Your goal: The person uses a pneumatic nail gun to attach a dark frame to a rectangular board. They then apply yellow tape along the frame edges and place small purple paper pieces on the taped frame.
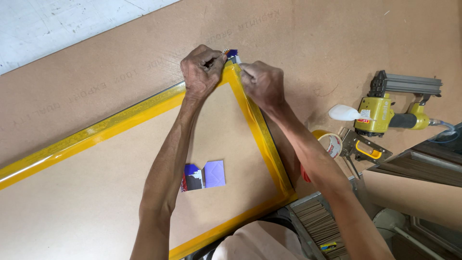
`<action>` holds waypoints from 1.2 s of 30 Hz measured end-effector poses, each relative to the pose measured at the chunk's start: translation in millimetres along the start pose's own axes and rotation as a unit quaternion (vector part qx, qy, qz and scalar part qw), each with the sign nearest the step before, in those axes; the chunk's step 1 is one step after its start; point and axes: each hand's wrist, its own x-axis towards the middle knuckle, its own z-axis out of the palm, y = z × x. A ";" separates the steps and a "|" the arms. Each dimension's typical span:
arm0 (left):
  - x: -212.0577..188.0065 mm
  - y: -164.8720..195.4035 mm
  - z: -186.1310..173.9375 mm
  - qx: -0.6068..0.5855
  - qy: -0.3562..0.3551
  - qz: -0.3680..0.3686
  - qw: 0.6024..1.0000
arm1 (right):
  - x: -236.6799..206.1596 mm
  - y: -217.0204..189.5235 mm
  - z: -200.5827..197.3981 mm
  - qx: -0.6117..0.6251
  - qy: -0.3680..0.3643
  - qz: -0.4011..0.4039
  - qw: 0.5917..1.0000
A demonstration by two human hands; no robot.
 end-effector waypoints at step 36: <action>-78.3 21.3 71.4 0.287 0.068 0.085 0.952 | -322.3 12.8 -279.3 -0.223 0.013 0.099 0.970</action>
